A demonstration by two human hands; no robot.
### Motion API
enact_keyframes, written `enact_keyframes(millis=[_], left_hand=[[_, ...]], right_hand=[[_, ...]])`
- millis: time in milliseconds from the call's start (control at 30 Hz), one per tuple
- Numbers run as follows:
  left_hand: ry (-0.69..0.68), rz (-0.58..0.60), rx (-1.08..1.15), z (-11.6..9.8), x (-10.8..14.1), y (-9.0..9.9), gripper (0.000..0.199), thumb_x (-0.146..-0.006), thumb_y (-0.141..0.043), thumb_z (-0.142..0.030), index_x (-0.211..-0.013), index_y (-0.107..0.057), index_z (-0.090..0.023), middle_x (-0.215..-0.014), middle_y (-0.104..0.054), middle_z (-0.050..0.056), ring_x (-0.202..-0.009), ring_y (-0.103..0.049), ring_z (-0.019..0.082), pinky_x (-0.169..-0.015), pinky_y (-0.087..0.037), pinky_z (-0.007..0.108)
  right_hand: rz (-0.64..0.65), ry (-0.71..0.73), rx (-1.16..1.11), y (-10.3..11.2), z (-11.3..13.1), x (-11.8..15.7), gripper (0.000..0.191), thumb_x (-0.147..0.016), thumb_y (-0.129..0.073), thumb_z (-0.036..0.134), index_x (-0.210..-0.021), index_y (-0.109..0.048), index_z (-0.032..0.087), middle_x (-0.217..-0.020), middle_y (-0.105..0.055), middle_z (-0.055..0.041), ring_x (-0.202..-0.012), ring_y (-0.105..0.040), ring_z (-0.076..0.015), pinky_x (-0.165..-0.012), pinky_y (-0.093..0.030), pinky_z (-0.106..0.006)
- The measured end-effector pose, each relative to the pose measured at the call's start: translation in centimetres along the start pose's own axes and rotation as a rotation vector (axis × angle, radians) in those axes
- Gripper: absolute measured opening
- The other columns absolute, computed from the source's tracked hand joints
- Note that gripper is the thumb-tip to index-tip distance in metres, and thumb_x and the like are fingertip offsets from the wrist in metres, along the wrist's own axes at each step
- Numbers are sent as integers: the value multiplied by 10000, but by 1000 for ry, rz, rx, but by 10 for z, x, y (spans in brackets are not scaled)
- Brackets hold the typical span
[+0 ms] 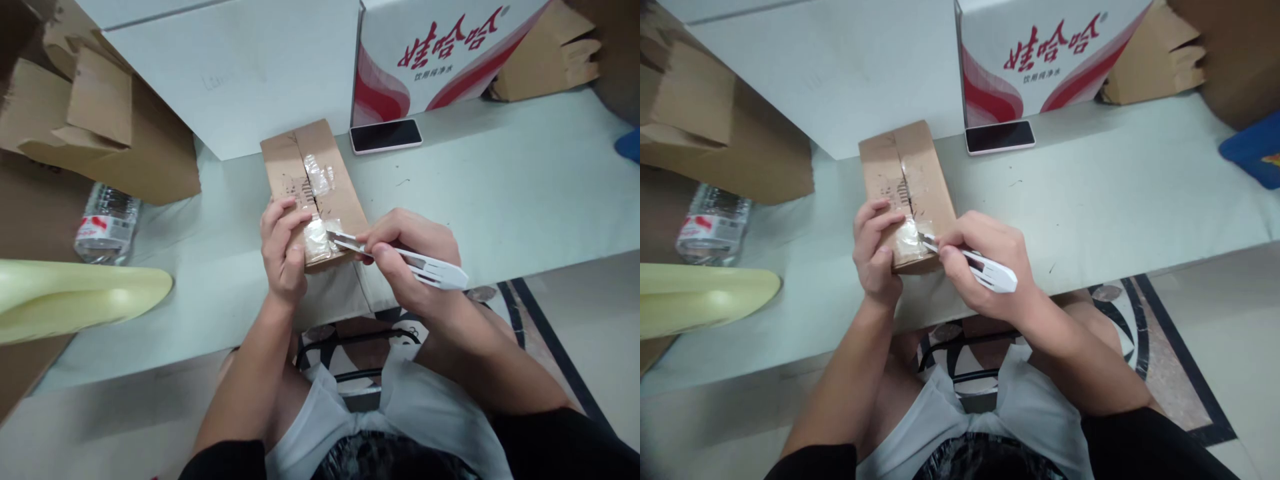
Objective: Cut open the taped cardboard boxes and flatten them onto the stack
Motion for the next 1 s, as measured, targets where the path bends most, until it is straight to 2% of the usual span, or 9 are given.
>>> enact_keyframes(millis=[100,333,400,533,633,733,867,1000], left_hand=[[1,1,5,1,0,0,464,-998,-391,-542,-1186,-704,-255,-1380,-617,86,-1361,-546,319,-1243,-370,524],[-50,-11,79,-2,-1,0,378,-996,-442,-455,-1208,-705,-286,-1381,-610,63,-1339,-559,303,-1254,-356,516],[-44,-14,82,-2,-1,0,373,-994,-444,-446,-1204,-706,-284,-1384,-609,63,-1342,-558,302,-1256,-352,514],[-13,-21,64,0,1,1,399,-991,-427,-469,-1184,-711,-265,-1376,-612,73,-1342,-553,312,-1250,-356,524],[-8,-20,62,1,1,1,409,-990,-426,-479,-1183,-712,-259,-1381,-609,76,-1345,-552,316,-1232,-377,525],[-23,-7,49,1,0,0,414,-989,-427,-484,-1189,-709,-257,-1382,-609,81,-1349,-553,317,-1225,-389,525],[-17,-6,32,1,0,1,436,-988,-414,-502,-1185,-709,-249,-1376,-614,87,-1347,-554,320,-1231,-383,530],[2,-3,26,2,0,1,428,-986,-422,-502,-1182,-711,-254,-1383,-614,80,-1346,-552,320,-1232,-381,529]], right_hand=[[-50,-7,-28,6,4,2,230,-967,-579,233,-740,-612,216,-714,-693,-2,-679,-673,-140,-646,-509,-298],[-160,-19,-67,17,11,8,240,-955,-594,227,-716,-611,217,-708,-689,1,-693,-692,-142,-647,-522,-306],[-152,-25,-68,16,10,7,253,-962,-592,245,-711,-607,219,-700,-687,-3,-685,-687,-147,-644,-521,-313],[-43,-42,-34,7,5,2,244,-972,-571,256,-733,-606,224,-691,-689,-8,-683,-683,-151,-628,-511,-311],[-9,-31,-26,4,4,1,236,-974,-563,249,-743,-606,225,-694,-689,-5,-680,-681,-146,-626,-504,-309],[-30,-46,-44,6,6,3,235,-971,-569,242,-739,-601,224,-701,-690,-3,-692,-684,-147,-647,-513,-314],[-126,-66,-67,15,10,7,245,-962,-574,231,-717,-592,224,-705,-688,0,-660,-668,-142,-637,-513,-315],[-132,-46,-82,17,10,7,254,-963,-579,246,-710,-588,224,-679,-673,1,-653,-663,-143,-617,-502,-312]])
Point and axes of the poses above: each hand's wrist, its own x-axis away from the middle knuckle, its own y-axis out of the back of the hand, z = x × y, the point moved 7 cm from there along -x, towards the middle knuckle
